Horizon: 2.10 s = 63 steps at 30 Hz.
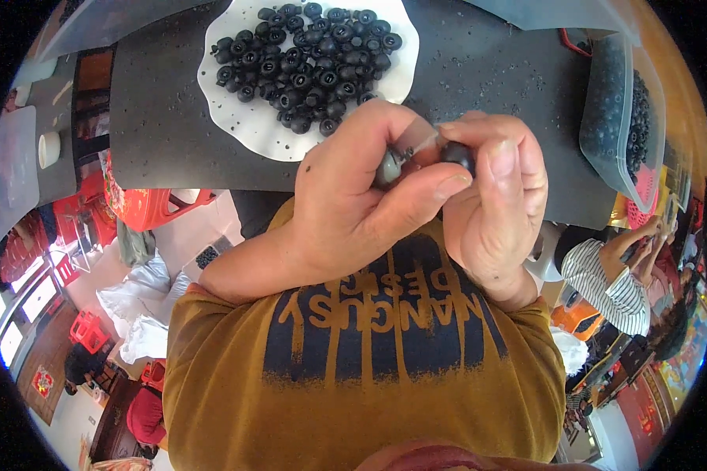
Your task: The person is using a small knife to cut or trim small dark berries on a plate.
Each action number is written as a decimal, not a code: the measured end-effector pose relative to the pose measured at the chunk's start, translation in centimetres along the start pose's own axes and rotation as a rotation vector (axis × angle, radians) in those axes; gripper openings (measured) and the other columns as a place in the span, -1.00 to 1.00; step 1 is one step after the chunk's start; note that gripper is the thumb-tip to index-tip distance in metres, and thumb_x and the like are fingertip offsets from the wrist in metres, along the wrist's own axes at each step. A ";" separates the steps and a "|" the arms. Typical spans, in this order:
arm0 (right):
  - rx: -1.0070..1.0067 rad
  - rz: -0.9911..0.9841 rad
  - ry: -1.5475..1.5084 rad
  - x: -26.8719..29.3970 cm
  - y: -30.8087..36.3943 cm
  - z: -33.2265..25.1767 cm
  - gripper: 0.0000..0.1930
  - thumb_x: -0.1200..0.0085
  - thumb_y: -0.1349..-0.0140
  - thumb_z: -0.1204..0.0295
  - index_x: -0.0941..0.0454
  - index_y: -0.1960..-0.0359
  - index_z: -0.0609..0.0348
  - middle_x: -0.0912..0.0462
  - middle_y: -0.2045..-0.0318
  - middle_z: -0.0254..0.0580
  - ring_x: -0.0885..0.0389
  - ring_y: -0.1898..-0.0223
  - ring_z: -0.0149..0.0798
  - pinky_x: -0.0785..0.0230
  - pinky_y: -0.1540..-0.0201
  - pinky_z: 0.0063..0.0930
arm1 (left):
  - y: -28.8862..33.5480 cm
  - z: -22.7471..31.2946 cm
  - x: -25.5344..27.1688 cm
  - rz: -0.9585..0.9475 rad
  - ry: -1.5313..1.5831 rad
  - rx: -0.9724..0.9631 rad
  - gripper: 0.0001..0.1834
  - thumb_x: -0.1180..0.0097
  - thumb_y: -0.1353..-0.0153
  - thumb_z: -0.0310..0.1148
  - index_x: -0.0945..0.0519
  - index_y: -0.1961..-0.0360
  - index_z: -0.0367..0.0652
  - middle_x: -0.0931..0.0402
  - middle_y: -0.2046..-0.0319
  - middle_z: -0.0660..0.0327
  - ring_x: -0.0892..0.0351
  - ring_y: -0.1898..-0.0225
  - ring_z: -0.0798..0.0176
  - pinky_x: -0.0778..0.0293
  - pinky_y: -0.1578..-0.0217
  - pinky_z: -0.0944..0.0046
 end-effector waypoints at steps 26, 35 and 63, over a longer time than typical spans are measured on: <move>-0.164 -0.154 -0.168 0.9 0.3 1.7 -0.84 0.05 -0.21 0.38 -0.38 0.34 0.24 -0.40 0.59 -0.42 -0.22 0.62 -0.63 -0.11 0.55 -0.77 | 0.1 0.4 -1.0 -0.203 -0.386 -0.006 -0.56 -0.13 0.02 -0.01 -0.32 0.57 -0.17 -0.23 0.69 0.17 -0.29 0.67 0.09 -0.24 0.67 0.25; -0.246 -0.116 -0.212 1.1 1.0 2.0 -0.84 0.05 -0.21 0.36 -0.37 0.37 0.21 -0.35 0.63 -0.47 -0.17 0.67 -0.65 -0.06 0.60 -0.79 | 0.3 0.6 -1.4 -0.211 -0.474 -0.111 -0.55 -0.11 0.03 0.01 -0.29 0.57 -0.16 -0.26 0.67 0.17 -0.32 0.67 0.08 -0.27 0.67 0.24; -0.255 -0.107 -0.258 0.7 2.0 2.0 -0.84 0.05 -0.22 0.35 -0.35 0.40 0.18 -0.33 0.66 -0.45 -0.17 0.68 -0.65 -0.05 0.62 -0.79 | 1.1 1.4 -1.7 -0.212 -0.593 -0.209 -0.56 -0.12 0.05 0.01 -0.31 0.59 -0.16 -0.28 0.70 0.19 -0.35 0.68 0.12 -0.28 0.69 0.26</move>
Point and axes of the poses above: each hand's wrist, its own y-axis away from the middle knuckle, its own x-axis out of the back of the hand, z = x × y, the point moved 6 cm from there along -y, towards the middle knuckle
